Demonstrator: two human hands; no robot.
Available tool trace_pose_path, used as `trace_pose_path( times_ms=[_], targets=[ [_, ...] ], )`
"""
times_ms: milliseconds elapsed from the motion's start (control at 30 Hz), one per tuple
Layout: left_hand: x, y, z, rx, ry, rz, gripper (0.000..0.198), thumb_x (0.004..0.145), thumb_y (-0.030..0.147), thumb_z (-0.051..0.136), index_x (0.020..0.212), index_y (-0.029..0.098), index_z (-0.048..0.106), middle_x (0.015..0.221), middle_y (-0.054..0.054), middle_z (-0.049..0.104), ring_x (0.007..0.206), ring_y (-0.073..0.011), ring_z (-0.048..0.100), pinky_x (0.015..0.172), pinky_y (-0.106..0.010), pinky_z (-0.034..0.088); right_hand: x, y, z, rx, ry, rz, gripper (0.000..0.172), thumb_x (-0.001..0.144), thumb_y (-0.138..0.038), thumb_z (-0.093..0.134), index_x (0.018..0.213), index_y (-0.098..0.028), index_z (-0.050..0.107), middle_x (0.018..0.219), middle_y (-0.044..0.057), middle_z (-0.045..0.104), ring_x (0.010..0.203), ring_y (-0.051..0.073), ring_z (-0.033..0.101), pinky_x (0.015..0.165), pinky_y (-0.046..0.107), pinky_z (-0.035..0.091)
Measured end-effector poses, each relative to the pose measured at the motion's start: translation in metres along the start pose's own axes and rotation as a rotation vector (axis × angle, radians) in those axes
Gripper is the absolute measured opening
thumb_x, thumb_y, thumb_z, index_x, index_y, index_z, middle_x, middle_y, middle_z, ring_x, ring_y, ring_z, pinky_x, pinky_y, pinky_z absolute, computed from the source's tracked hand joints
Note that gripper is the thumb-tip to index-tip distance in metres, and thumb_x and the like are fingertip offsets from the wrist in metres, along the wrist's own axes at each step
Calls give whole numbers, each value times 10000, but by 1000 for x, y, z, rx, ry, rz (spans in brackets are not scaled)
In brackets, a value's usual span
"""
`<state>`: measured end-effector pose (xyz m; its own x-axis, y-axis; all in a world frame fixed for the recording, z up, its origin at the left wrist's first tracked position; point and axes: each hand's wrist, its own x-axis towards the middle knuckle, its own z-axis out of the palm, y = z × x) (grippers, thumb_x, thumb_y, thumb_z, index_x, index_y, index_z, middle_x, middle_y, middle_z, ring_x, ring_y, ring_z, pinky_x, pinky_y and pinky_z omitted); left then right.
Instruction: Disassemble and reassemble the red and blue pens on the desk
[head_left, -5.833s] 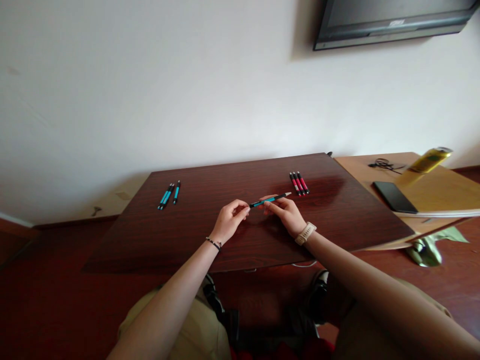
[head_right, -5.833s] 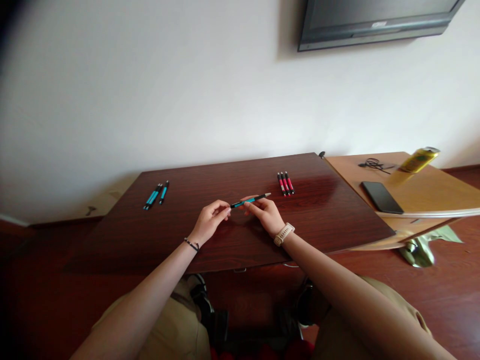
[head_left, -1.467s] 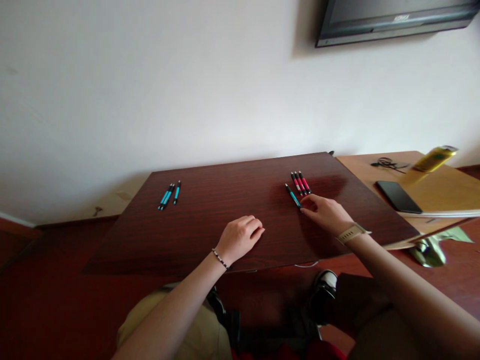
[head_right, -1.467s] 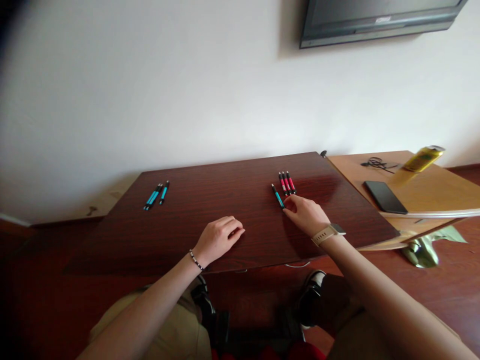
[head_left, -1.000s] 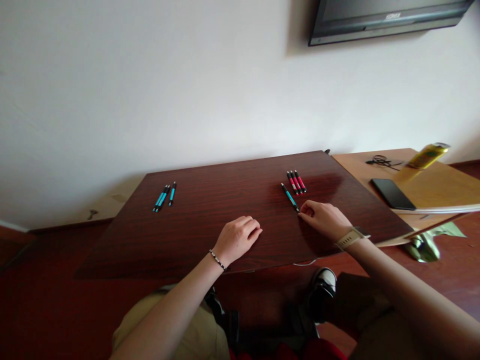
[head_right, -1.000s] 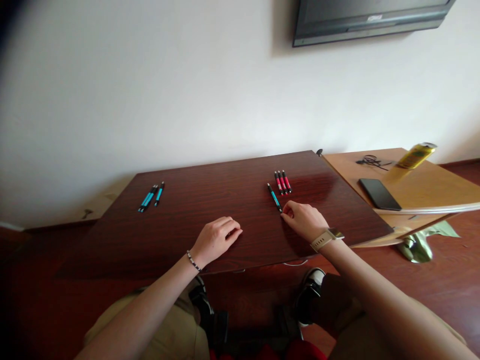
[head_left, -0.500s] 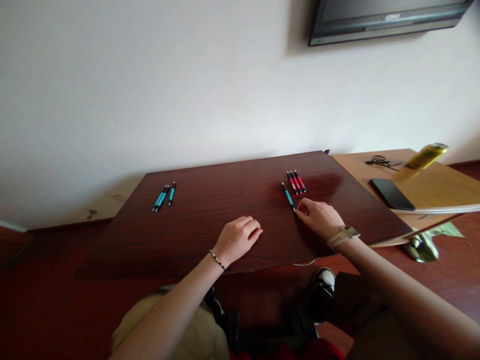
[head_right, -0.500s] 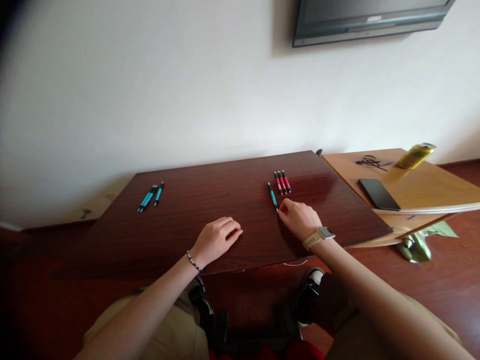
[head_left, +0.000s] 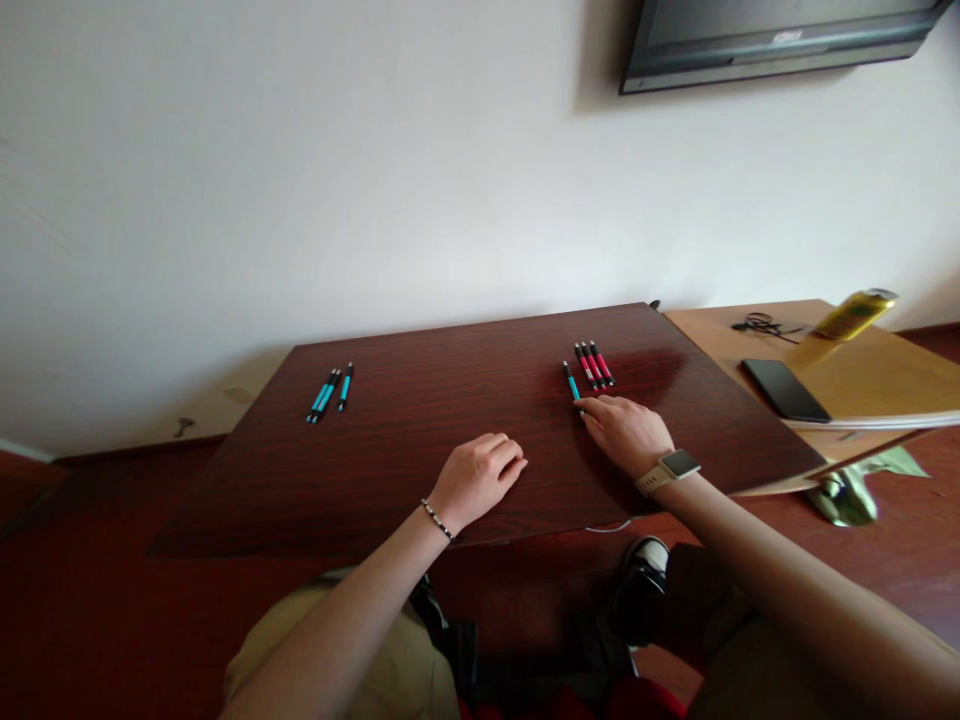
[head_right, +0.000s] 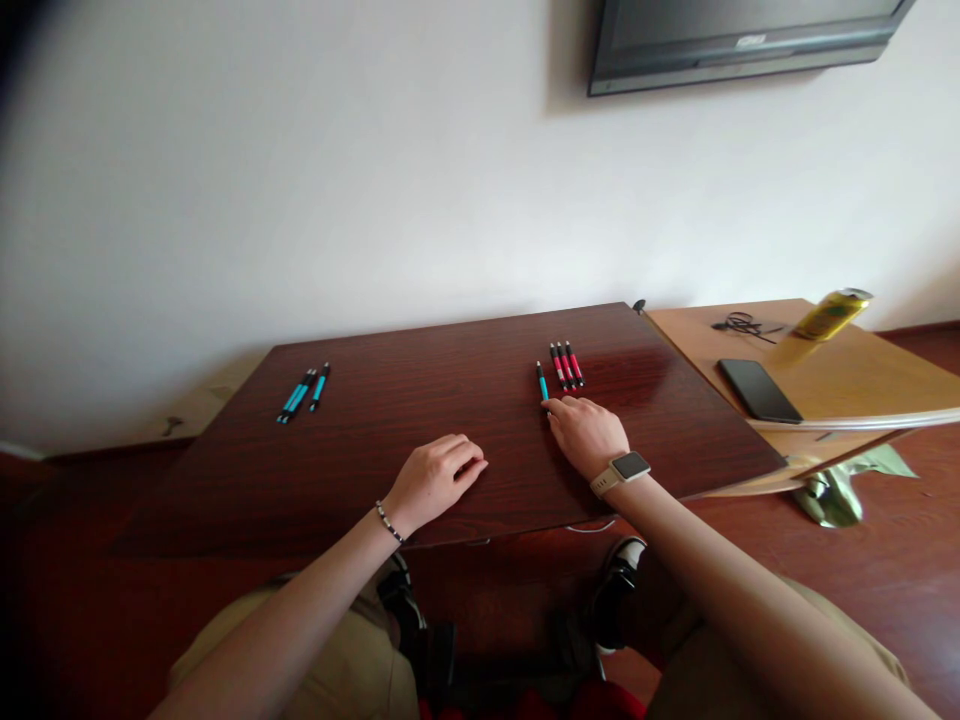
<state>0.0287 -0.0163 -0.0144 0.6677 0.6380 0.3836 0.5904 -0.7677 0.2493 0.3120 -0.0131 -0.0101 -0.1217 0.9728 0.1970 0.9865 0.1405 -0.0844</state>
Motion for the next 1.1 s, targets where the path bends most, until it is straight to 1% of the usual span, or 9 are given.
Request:
trace_pose_path(
  times_ms=[100,400,733,1100],
  targets=[
    [0,0,0,3,8,5,177,1057,275,583,911,201,652,891,-33,696,857,-181,671,788,-311,553,2,0,2,-5,1,5,317,1068,-314,493,1294,-289,714,1123,71,784,974,237,720,738,310,506],
    [0,1,1,-6,-3,-3,165,1052,268,595,916,197,656,903,-31,699,862,-181,669,801,-314,554,10,5,1,10,13,53,312,1064,-338,510,1284,-296,728,1175,76,782,989,253,729,742,322,530],
    [0,1,1,-3,2,-2,167,1048,261,598,901,199,649,892,-30,694,856,-183,668,788,-311,545,21,2,3,9,12,69,306,1058,-342,517,1270,-286,730,1199,77,785,990,252,741,743,317,532],
    [0,3,-1,-1,-9,-7,171,1055,271,590,911,202,650,897,-28,694,861,-182,668,794,-309,543,33,10,5,37,29,110,305,1048,-357,535,1250,-292,755,1246,73,779,999,267,746,758,339,542]
  ],
)
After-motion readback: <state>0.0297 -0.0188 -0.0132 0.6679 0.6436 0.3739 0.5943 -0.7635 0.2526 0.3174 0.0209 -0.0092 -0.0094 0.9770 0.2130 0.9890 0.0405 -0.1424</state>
